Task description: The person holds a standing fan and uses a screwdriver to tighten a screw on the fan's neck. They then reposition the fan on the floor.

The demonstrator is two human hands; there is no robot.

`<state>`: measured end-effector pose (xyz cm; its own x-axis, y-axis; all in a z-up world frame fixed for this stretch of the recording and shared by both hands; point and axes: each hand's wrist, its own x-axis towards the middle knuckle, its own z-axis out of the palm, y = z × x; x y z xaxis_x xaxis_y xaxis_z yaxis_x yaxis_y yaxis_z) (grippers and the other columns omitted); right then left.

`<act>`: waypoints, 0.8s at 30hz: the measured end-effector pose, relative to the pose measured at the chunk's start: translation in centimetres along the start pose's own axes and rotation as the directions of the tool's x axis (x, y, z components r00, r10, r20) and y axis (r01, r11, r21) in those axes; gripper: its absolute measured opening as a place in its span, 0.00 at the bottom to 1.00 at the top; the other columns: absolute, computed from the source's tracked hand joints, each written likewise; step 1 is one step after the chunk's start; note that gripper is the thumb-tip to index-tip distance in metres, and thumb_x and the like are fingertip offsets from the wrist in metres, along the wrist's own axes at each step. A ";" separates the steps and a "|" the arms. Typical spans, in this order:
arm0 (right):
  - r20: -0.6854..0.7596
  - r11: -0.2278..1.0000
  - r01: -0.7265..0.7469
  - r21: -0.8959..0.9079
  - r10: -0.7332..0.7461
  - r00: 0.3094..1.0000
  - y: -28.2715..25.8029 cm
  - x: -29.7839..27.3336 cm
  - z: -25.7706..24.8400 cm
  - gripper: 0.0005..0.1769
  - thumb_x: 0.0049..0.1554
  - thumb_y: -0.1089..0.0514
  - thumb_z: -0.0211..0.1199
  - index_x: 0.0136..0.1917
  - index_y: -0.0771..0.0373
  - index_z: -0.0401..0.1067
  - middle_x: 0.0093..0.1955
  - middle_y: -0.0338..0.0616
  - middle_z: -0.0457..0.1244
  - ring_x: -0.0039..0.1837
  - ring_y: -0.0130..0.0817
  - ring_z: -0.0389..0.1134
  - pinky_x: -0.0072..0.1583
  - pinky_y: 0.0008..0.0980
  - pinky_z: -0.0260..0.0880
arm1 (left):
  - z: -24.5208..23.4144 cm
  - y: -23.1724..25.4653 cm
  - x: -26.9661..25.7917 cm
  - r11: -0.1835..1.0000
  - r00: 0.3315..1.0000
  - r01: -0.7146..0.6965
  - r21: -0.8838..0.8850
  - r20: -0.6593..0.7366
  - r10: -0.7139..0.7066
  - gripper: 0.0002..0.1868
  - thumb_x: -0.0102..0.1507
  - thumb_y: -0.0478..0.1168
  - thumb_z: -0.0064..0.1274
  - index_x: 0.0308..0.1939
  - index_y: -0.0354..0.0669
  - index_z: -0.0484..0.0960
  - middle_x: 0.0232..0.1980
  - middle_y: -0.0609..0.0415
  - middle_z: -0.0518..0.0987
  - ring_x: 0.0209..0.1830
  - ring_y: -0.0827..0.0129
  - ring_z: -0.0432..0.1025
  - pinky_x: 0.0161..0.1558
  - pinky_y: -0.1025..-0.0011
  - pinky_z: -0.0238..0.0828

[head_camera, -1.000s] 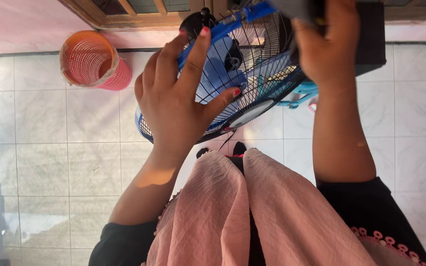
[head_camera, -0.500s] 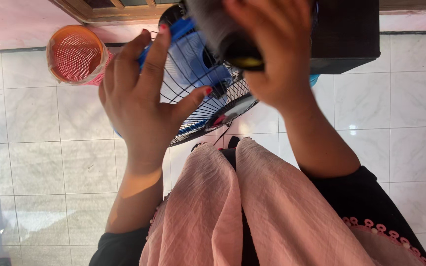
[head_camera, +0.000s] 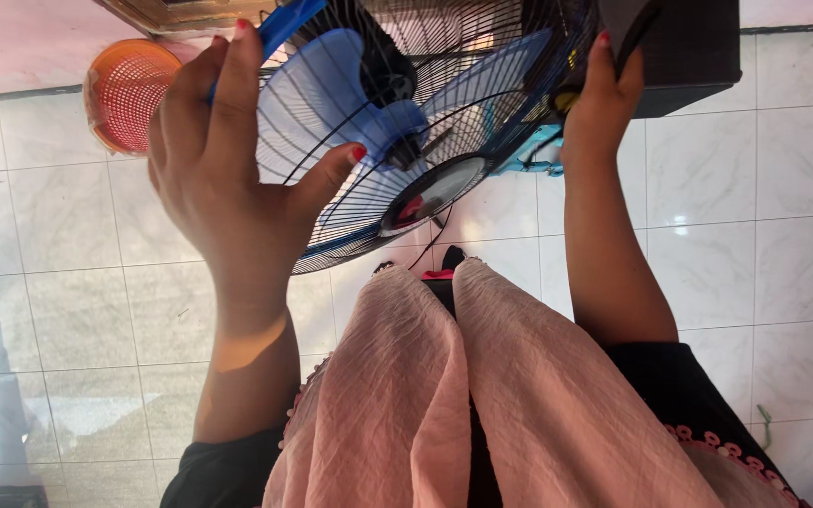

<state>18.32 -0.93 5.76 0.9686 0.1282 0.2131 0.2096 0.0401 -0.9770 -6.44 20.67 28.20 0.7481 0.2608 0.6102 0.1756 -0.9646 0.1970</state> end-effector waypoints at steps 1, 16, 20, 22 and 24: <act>-0.014 1.000 -0.016 -0.008 0.016 1.000 -1.3 -0.1 0.5 0.22 0.71 0.49 0.55 0.70 0.66 0.67 0.62 0.43 0.65 0.63 0.31 0.65 0.67 0.34 0.61 | -0.2 0.1 0.0 1.000 1.000 0.003 0.000 0.005 -0.003 0.46 0.60 0.65 0.68 0.74 0.50 0.68 0.66 0.52 0.74 0.64 0.60 0.71 0.65 0.62 0.67; 0.028 0.911 0.406 -0.078 -0.405 0.914 -7.9 -4.7 6.6 0.20 0.73 0.60 0.59 0.75 0.65 0.64 0.73 0.52 0.63 0.75 0.40 0.64 0.75 0.32 0.57 | -2.1 -5.7 2.7 0.942 0.952 -0.177 -0.284 0.193 0.237 0.35 0.70 0.57 0.67 0.72 0.45 0.70 0.67 0.48 0.73 0.64 0.47 0.69 0.63 0.53 0.67; -0.164 0.991 -0.027 0.134 0.049 0.985 -5.0 -5.9 6.8 0.25 0.69 0.53 0.54 0.73 0.73 0.62 0.66 0.55 0.61 0.67 0.40 0.61 0.69 0.36 0.59 | -1.5 -7.3 3.2 0.849 0.935 -0.236 -0.472 0.126 0.330 0.27 0.72 0.52 0.59 0.69 0.43 0.71 0.65 0.47 0.75 0.65 0.48 0.69 0.64 0.55 0.68; -0.116 0.985 0.153 0.086 -0.142 0.983 -5.1 -8.1 8.4 0.28 0.72 0.54 0.58 0.78 0.72 0.56 0.74 0.55 0.57 0.75 0.40 0.58 0.76 0.32 0.53 | -1.0 -7.4 2.9 0.842 0.943 -0.213 -0.496 0.120 0.310 0.23 0.73 0.50 0.54 0.67 0.42 0.72 0.62 0.45 0.75 0.62 0.48 0.69 0.61 0.57 0.69; -0.011 0.937 0.345 -0.048 -0.346 0.938 -5.9 -11.1 9.7 0.31 0.75 0.53 0.60 0.83 0.62 0.52 0.81 0.50 0.51 0.81 0.38 0.52 0.80 0.32 0.46 | -0.5 -7.6 2.4 0.849 0.950 -0.129 -0.512 0.181 0.253 0.18 0.74 0.48 0.52 0.63 0.42 0.75 0.56 0.45 0.78 0.56 0.48 0.72 0.56 0.57 0.70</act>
<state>5.04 7.06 9.27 0.8375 0.0951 0.5381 0.5376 0.0338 -0.8425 -6.29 28.60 28.54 0.8712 -0.0034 0.4909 -0.2745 -0.8324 0.4815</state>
